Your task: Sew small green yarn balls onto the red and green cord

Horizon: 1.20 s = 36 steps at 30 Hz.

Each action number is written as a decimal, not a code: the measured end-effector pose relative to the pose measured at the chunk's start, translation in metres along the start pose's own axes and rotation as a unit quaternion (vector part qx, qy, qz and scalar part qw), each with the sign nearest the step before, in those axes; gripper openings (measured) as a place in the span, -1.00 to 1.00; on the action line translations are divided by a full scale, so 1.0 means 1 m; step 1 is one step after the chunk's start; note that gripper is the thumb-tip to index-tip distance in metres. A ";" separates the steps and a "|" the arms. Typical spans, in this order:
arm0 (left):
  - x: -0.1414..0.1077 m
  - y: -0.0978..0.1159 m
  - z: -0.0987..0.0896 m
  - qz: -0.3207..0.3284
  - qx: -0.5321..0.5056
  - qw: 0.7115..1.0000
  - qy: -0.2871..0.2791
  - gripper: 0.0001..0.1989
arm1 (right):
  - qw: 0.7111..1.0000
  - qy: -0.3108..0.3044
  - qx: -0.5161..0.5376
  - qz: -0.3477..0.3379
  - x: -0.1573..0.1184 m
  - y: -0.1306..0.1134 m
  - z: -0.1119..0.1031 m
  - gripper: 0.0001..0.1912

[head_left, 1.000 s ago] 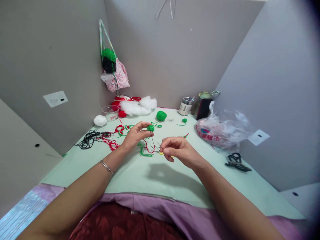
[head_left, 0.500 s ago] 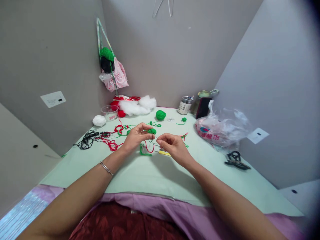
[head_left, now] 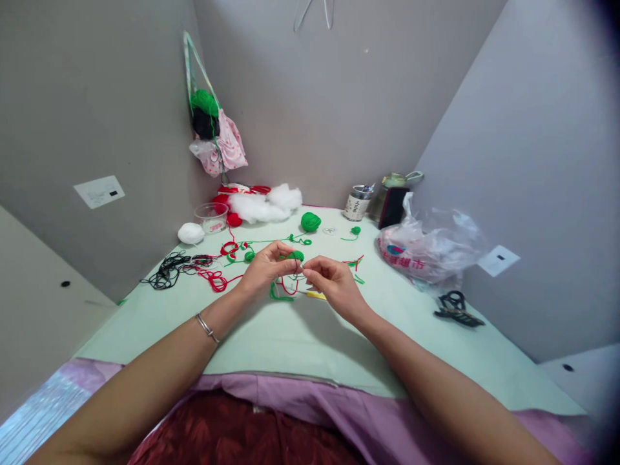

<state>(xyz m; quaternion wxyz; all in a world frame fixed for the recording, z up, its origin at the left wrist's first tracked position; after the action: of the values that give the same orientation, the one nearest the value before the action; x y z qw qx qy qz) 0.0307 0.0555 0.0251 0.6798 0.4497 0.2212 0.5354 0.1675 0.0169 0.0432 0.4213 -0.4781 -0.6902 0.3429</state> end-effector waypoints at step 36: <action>-0.005 -0.012 0.009 0.078 0.252 0.961 -0.080 -0.77 | 0.971 0.109 0.203 0.058 0.018 0.006 -0.052 -0.79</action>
<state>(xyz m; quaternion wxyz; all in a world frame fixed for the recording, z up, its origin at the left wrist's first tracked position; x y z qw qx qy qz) 0.0427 0.0467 0.0186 0.5162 0.6639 0.2579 0.4756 0.2139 0.0396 0.0641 0.5615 -0.4559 -0.5272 0.4460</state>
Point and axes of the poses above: each hand's wrist, its own x-axis towards the middle knuckle, its own z-axis out of the palm, y = z × x, the point moved 7 cm from there along x, towards the middle knuckle, and after that the axes turned 12 degrees about -x, right-handed, at the moved point
